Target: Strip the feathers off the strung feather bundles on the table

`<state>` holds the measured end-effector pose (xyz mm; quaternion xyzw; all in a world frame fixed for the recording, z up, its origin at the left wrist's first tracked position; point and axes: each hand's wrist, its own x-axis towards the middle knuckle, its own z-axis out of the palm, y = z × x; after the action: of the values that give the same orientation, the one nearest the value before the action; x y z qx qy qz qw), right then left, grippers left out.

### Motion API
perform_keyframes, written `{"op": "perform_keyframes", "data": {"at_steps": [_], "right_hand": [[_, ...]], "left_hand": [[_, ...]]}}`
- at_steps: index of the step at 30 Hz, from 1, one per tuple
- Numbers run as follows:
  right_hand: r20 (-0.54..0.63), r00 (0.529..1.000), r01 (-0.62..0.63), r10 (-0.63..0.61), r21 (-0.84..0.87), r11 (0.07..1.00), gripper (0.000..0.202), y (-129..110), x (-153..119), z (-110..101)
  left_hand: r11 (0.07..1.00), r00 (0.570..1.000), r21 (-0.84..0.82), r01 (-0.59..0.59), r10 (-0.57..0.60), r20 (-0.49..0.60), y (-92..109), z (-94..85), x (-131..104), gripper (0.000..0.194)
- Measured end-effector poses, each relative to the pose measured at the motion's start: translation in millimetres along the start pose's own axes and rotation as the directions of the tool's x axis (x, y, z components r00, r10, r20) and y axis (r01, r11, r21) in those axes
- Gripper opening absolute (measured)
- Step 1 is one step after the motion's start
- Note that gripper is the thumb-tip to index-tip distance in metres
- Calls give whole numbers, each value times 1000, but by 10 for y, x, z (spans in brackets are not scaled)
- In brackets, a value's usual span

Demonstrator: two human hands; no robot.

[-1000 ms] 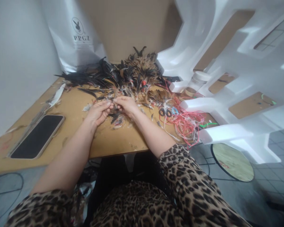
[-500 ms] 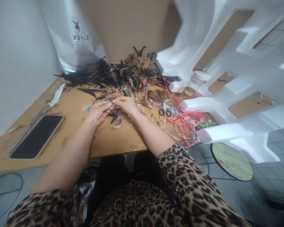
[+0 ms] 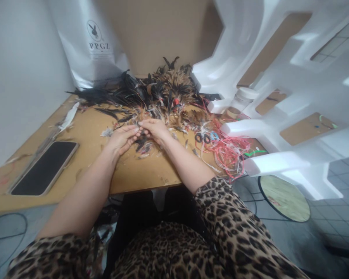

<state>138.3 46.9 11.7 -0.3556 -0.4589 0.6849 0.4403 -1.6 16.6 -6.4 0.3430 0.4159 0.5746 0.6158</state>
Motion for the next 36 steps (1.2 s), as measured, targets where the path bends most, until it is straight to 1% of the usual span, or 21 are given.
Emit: {"op": "perform_keyframes", "data": {"at_steps": [4, 7, 11, 18, 24, 29, 31, 33, 35, 36], "right_hand": [[-17, 1000, 10, -10, -24, 1000, 14, -15, -23, 13], [-52, 998, 19, -21, -24, 1000, 12, -31, -42, 33], [-82, 996, 46, -46, 7, 999, 12, -42, -55, 60], [-65, 997, 41, -40, 12, 999, 11, -27, -82, 105], [-52, 997, 59, -61, -56, 997, 15, 11, -66, 92], [-5, 997, 76, -77, -72, 994, 18, 16, -45, 75], [-21, 995, 100, -103, -111, 989, 18, -4, -21, 43], [-50, 986, 148, -161, -190, 971, 19, -32, 18, -22], [-59, 969, 211, -241, -313, 926, 19, -62, 63, -119], [-47, 959, 240, -280, -394, 887, 19, -76, 82, -174]], "left_hand": [[1000, 1000, 29, -8, 8, -12, -28, -8, 9, 17], [999, 999, 41, -9, 10, -35, -37, -8, 10, 17], [998, 1000, 65, -10, 12, -23, -31, 3, -5, 17], [996, 1000, 92, 7, -9, 24, -5, 11, -43, 14], [997, 996, 57, 58, -62, 71, -4, -24, -26, 10], [997, 997, 51, 56, -59, 59, -6, -31, -22, 10], [998, 999, 41, 46, -47, 20, 8, -26, -22, 10], [1000, 999, 11, 22, -22, -28, 25, -23, -15, 8], [1000, 998, -30, -8, 6, -66, 40, -28, -3, 6], [999, 997, -49, -20, 16, -79, 45, -32, 3, 6]]}}
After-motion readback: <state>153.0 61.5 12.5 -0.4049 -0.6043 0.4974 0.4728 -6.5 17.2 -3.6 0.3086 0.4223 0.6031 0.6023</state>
